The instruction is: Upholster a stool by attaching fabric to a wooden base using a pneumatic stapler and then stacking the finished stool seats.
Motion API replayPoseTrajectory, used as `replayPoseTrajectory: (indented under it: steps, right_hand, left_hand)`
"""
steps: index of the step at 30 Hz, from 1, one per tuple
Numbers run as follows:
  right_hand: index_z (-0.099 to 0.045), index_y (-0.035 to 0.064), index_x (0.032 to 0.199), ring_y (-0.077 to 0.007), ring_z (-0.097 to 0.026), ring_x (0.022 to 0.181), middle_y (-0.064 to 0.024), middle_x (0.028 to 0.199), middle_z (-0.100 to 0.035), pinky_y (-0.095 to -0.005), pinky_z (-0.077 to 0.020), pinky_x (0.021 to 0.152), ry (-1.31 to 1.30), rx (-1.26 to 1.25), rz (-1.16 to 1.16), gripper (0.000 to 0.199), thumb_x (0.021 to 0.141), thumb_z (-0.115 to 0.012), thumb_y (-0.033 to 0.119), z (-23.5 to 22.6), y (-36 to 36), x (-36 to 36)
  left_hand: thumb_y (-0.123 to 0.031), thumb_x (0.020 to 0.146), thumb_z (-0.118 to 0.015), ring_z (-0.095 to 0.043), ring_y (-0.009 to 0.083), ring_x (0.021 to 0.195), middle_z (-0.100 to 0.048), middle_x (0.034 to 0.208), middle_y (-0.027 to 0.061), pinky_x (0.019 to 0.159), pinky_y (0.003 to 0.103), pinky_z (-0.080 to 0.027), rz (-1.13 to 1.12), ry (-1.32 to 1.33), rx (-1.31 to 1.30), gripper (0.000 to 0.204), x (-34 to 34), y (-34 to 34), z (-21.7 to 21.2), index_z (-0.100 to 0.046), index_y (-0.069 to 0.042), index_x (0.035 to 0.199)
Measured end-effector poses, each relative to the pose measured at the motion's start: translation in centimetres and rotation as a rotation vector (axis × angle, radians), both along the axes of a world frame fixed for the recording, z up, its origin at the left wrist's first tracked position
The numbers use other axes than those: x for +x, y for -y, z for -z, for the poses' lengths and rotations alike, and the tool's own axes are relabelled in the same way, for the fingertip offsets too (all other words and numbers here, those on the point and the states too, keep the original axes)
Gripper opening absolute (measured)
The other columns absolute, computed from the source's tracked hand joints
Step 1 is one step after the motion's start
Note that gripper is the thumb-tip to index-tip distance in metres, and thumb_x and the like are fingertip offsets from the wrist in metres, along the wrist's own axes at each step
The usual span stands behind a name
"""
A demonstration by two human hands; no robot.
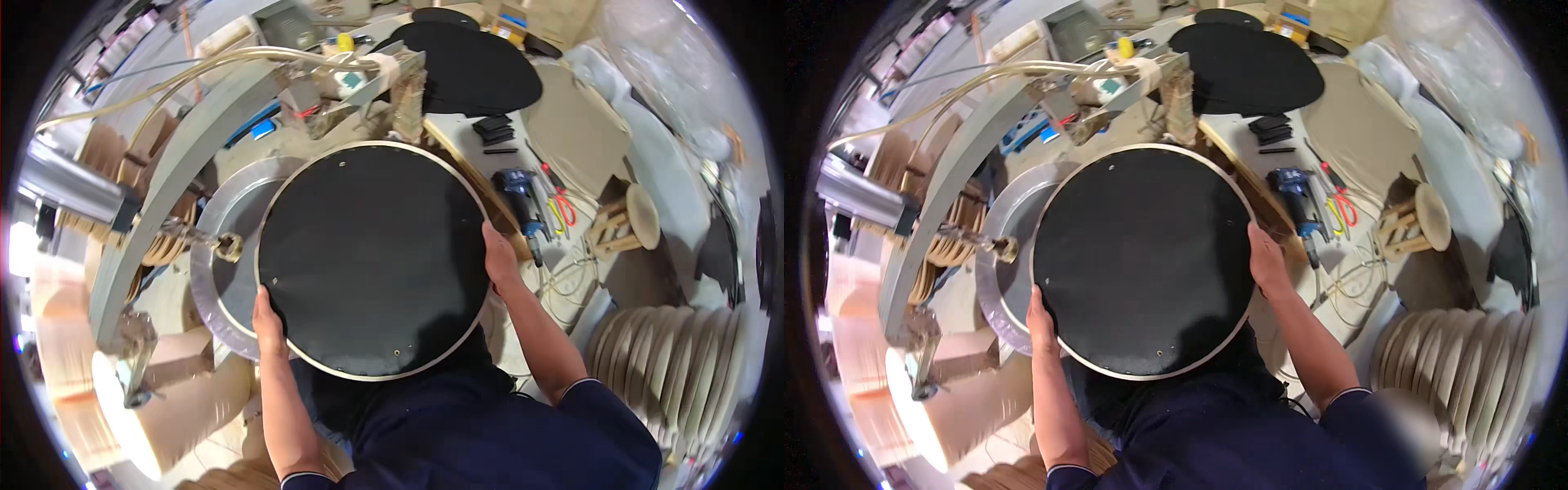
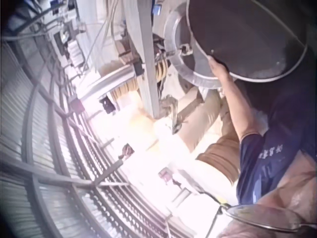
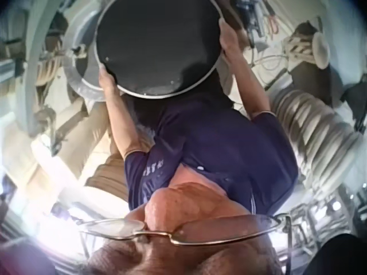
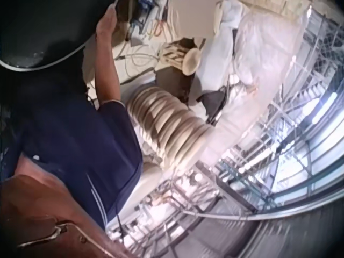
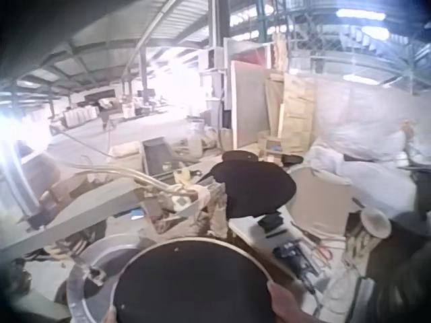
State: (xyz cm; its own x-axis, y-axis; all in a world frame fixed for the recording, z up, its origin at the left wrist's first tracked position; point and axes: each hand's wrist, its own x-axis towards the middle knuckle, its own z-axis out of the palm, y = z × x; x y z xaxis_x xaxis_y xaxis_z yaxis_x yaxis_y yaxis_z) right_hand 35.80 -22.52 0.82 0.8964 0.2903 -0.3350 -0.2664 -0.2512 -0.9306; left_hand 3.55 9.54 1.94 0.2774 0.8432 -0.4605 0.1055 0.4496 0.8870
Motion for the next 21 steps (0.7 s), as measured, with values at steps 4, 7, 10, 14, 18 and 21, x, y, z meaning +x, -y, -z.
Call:
replayPoseTrajectory:
  steps: [4, 7, 10, 14, 18, 21]
  right_hand:
    - [-0.068, -0.0045, 0.138, -0.0167, -0.064, 0.121, -0.0087, 0.131, -0.072, -0.0309, -0.0468, 0.107, -0.042, 0.069, -0.013, 0.061, 0.115, -0.049, 0.049, 1.9, 0.7, 0.7]
    - [-0.071, -0.0028, 0.134, -0.0150, -0.066, 0.115, -0.0074, 0.125, -0.074, -0.0301, -0.0485, 0.104, -0.033, 0.012, -0.018, 0.062, 0.115, -0.048, 0.051, 1.1, 0.0, 1.1]
    - [-0.073, -0.0039, 0.130, -0.0171, -0.067, 0.114, -0.0100, 0.119, -0.077, -0.0304, -0.0479, 0.104, 0.067, -0.204, -0.047, 0.070, 0.115, -0.044, 0.057, -0.2, -1.0, 1.4]
    - [-0.072, -0.0001, 0.121, -0.0395, -0.073, 0.113, -0.0282, 0.122, -0.074, -0.0481, -0.0539, 0.100, 0.536, -0.606, -0.159, 0.053, 0.117, -0.039, 0.042, 0.7, 1.1, 4.6]
    - [-0.069, 0.0087, 0.125, -0.0417, -0.069, 0.120, -0.0220, 0.125, -0.074, -0.0503, -0.0518, 0.103, 0.281, -0.500, -0.111, 0.050, 0.115, -0.040, 0.048, -0.9, -4.1, 3.4]
    - [-0.073, 0.0042, 0.112, -0.0479, -0.071, 0.105, -0.0273, 0.108, -0.075, -0.0566, -0.0541, 0.095, 0.499, -0.463, -0.110, 0.057, 0.117, -0.035, 0.046, 3.6, -2.8, 3.3]
  left_hand:
    - [-0.045, 0.114, -0.052, -0.064, 0.0221, 0.126, -0.069, 0.138, 0.0115, 0.110, 0.034, -0.048, -0.009, 0.014, -0.005, 0.057, 0.2, 0.1, 0.6, -0.063, 0.004, 0.143]
    - [-0.045, 0.114, -0.053, -0.064, 0.0232, 0.125, -0.067, 0.140, 0.0122, 0.110, 0.035, -0.048, 0.000, 0.065, 0.001, 0.058, 0.2, 0.0, 1.2, -0.062, 0.004, 0.144]
    - [-0.045, 0.113, -0.055, -0.063, 0.0241, 0.126, -0.066, 0.142, 0.0133, 0.110, 0.035, -0.047, -0.011, 0.105, -0.033, 0.060, 0.2, -0.5, 2.2, -0.060, 0.005, 0.146]
    - [-0.045, 0.111, -0.057, -0.060, 0.0285, 0.133, -0.063, 0.149, 0.0176, 0.117, 0.037, -0.044, 0.007, -0.051, 0.091, 0.065, 1.7, -1.4, 6.0, -0.060, 0.008, 0.148]
    - [-0.053, 0.114, -0.048, -0.070, 0.0294, 0.118, -0.074, 0.131, 0.0188, 0.119, 0.043, -0.045, 0.017, 0.027, 0.188, 0.065, -1.8, -7.5, 14.0, -0.073, 0.004, 0.131]
    - [-0.027, 0.107, -0.071, -0.063, 0.0257, 0.104, -0.074, 0.132, 0.0247, 0.099, 0.038, -0.052, -0.184, -0.095, 0.141, 0.042, 1.5, 0.5, 2.0, -0.074, 0.007, 0.131]
